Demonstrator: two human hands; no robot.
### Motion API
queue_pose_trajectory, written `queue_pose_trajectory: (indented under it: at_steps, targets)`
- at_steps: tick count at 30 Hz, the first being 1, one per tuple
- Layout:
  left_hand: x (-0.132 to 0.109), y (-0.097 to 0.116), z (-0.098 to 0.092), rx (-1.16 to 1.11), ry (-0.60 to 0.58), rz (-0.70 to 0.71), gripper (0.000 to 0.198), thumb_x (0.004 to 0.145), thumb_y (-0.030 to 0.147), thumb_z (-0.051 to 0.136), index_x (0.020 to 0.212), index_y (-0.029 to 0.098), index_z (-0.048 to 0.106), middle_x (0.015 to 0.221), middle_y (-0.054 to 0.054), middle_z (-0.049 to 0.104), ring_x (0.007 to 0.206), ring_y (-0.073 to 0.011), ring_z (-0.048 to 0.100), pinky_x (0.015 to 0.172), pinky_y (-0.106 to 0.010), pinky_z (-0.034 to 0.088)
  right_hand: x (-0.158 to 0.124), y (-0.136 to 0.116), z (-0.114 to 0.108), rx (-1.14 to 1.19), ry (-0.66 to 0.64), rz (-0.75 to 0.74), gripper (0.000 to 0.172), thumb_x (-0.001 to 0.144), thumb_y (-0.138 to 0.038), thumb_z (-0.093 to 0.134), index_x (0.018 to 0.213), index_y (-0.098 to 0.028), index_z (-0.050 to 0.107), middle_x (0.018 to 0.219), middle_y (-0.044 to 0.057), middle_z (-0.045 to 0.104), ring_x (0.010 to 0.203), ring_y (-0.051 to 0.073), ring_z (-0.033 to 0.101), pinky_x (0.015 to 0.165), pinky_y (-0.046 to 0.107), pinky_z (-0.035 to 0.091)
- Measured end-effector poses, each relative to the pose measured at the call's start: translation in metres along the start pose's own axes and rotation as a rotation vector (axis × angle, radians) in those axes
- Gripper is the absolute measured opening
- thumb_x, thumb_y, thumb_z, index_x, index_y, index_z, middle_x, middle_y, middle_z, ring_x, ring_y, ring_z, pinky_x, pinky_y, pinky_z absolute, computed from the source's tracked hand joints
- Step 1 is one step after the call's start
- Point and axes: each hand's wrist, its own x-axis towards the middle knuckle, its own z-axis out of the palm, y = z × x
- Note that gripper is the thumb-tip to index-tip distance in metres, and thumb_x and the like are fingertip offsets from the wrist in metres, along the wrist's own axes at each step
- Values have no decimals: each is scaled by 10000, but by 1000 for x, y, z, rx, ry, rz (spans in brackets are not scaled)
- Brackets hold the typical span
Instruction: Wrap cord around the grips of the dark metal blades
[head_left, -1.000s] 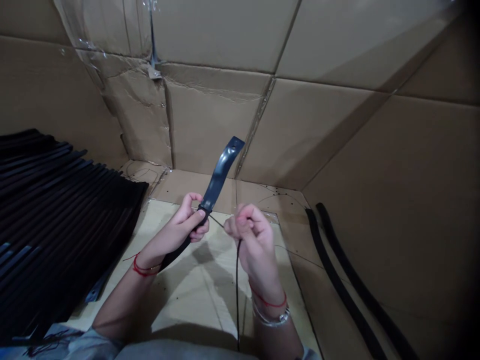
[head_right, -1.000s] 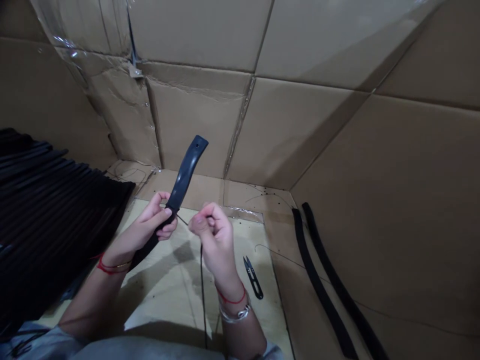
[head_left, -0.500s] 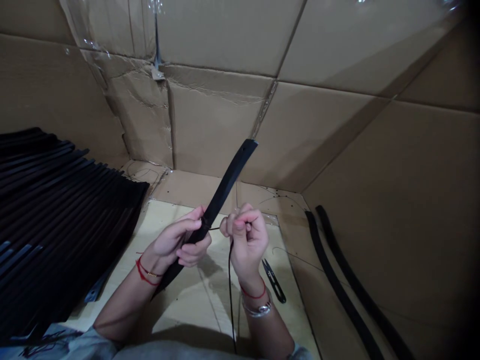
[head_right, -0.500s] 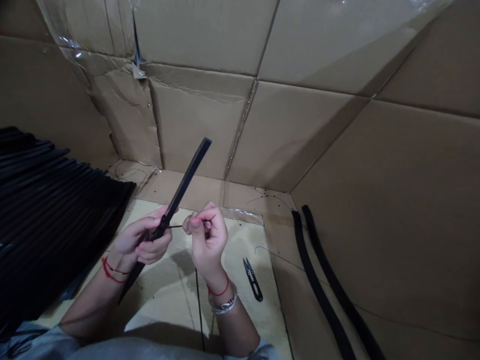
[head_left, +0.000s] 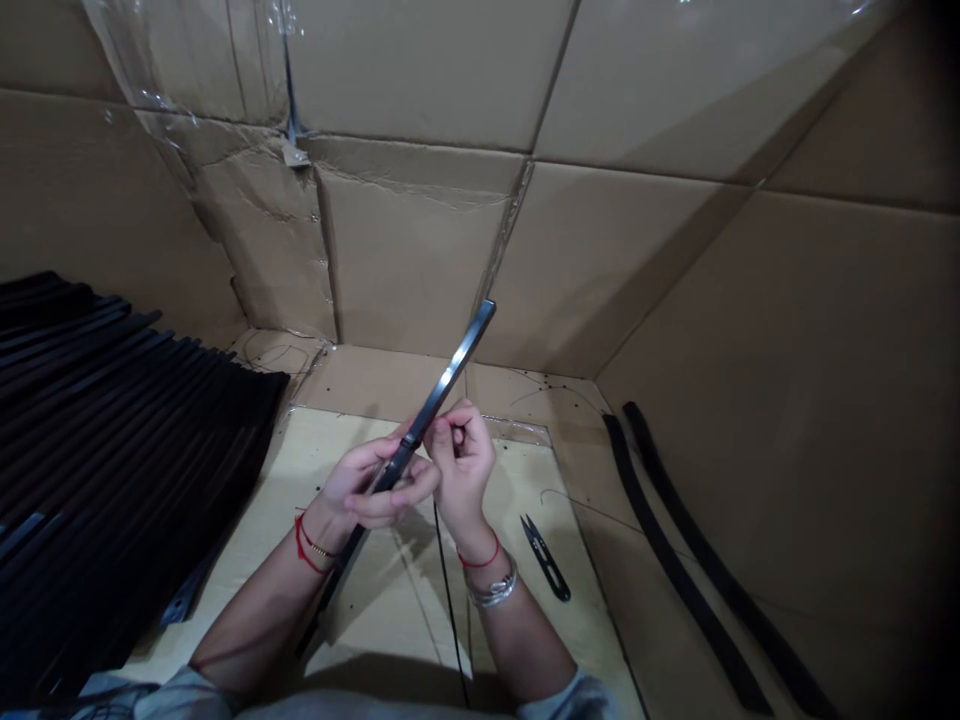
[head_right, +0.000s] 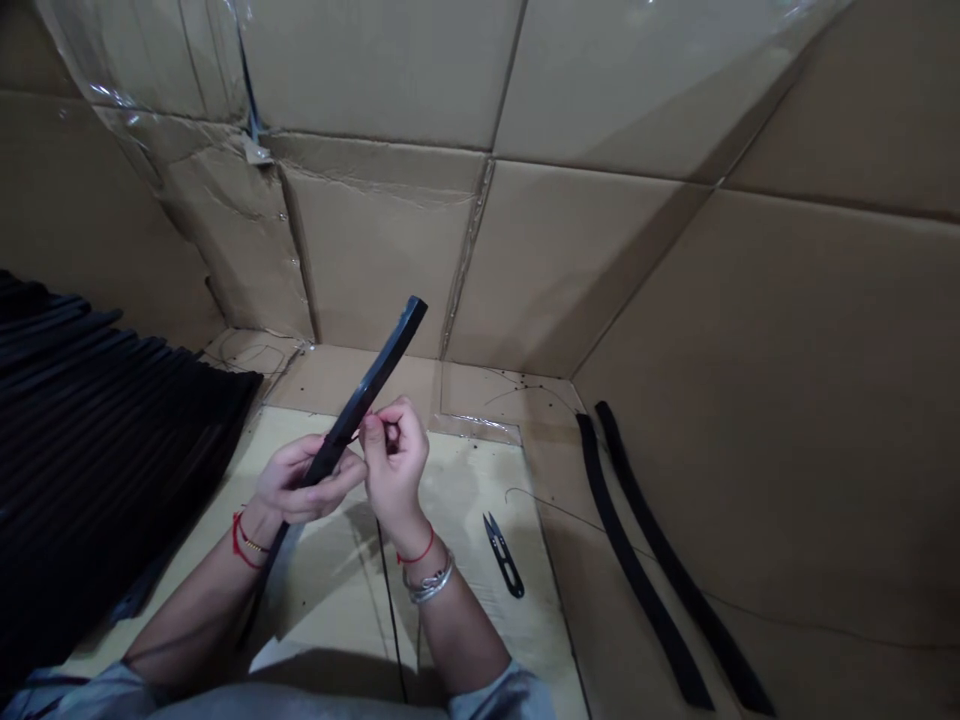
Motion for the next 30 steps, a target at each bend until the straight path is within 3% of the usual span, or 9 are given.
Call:
queue_pose_trajectory:
  at_steps: [4, 7, 14, 24, 30]
  targets:
    - [3, -1, -5, -89, -30, 20, 387, 925, 191, 327, 1011, 66, 683, 608, -27, 586, 194, 47, 77, 196, -74, 186, 0, 13, -2, -18, -66, -78, 254, 952, -401, 489, 773, -224, 452, 727, -29, 414, 599, 129, 439, 580, 277, 401]
    - [4, -3, -8, -110, -24, 37, 427, 934, 180, 286, 992, 66, 693, 553, 1, 546, 201, 42, 40, 199, -65, 193, 2, 22, -2, -66, -57, -180, 251, 964, -396, 467, 779, -226, 467, 741, -17, 428, 665, 150, 463, 622, 291, 405]
    - [5, -3, -6, -130, 2, 72, 419, 958, 199, 296, 1059, 46, 672, 576, -7, 568, 215, 42, 40, 210, -47, 188, 9, 26, 0, -114, -47, -228, 242, 977, -345, 425, 766, -228, 446, 725, -16, 416, 647, 153, 469, 586, 288, 419]
    - [5, -10, -6, -95, 20, 37, 386, 966, 209, 322, 949, 63, 679, 566, 3, 556, 221, 34, 76, 226, -59, 239, 9, 35, -16, -259, -90, -417, 157, 892, -208, 509, 757, -224, 589, 722, 11, 447, 653, 175, 476, 566, 308, 429]
    - [7, -10, -7, -59, 49, 32, 351, 969, 220, 351, 939, 75, 669, 588, 9, 557, 243, 40, 87, 263, -53, 277, 9, 39, -20, -262, -91, -396, 183, 900, -219, 495, 750, -223, 601, 729, 25, 483, 669, 183, 500, 566, 311, 446]
